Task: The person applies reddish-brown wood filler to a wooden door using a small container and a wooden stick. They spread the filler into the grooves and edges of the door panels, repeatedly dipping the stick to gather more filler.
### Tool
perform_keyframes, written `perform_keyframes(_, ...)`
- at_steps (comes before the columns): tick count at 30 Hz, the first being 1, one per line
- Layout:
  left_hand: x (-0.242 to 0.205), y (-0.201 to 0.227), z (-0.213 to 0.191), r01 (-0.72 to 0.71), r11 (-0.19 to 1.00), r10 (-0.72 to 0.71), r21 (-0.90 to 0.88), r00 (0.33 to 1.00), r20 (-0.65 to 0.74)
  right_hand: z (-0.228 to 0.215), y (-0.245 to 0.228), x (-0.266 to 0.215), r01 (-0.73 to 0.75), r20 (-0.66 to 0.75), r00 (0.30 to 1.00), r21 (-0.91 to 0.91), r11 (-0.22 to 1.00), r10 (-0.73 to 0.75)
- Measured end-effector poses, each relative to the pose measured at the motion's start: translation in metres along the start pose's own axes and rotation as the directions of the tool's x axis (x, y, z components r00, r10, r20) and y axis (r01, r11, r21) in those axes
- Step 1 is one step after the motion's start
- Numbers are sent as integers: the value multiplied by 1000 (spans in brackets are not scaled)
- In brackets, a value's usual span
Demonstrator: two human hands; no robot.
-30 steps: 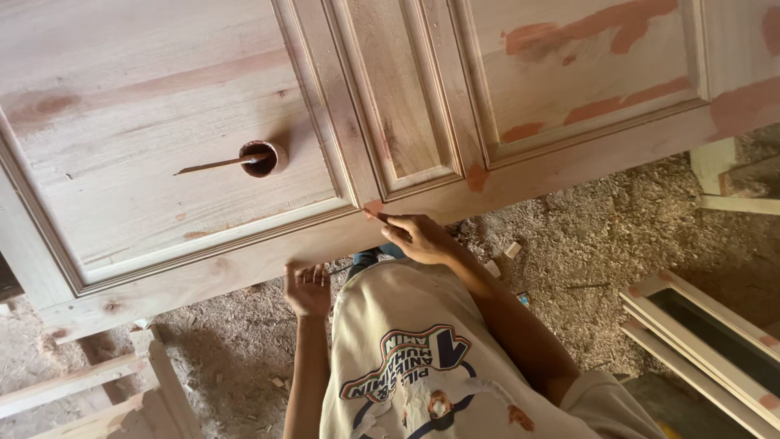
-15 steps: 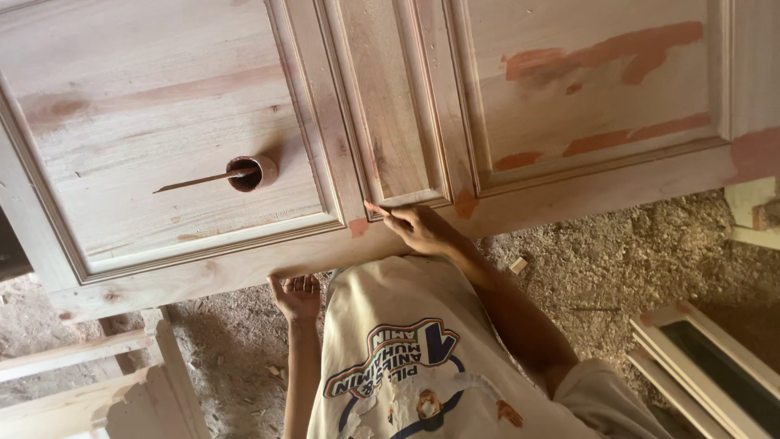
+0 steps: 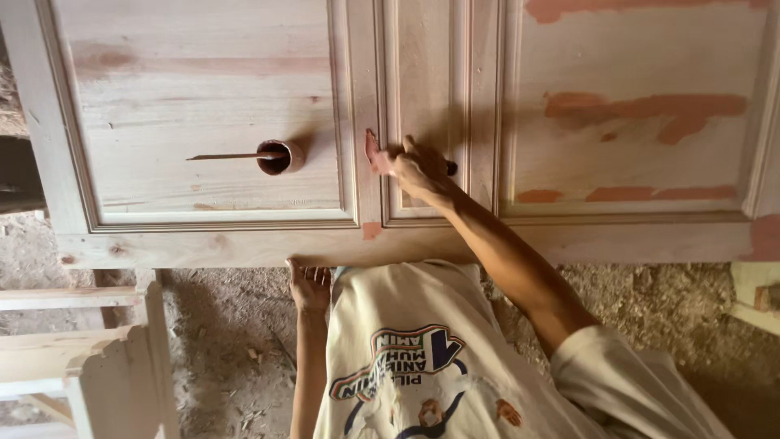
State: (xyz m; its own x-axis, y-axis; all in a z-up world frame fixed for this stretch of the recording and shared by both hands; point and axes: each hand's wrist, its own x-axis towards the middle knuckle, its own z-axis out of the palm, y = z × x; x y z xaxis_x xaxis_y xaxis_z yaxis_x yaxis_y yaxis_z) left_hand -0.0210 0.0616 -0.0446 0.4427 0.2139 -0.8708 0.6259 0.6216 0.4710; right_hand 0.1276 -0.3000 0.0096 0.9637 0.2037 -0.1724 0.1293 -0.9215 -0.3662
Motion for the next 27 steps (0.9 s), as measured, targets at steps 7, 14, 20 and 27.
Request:
perform_keyframes(7, 1, 2, -2, 6, 1000, -6, 11, 1000, 11, -21, -14, 27, -245, 80, 970, 288, 926, 231)
perform_keyframes(14, 19, 8, -19, 25, 996, -39, 91, 988, 148, 82, -41, 91, -362, -18, 927, 220, 906, 374)
perform_keyframes(20, 29, 29, -26, 163, 971, -199, 175, 957, 212, 79, -80, 66, -315, 151, 942, 100, 944, 299)
perform_keyframes(27, 57, 73, -29, 384, 906, -418, 178, 878, 232, -19, -132, 3, -543, 492, 815, 464, 700, 306)
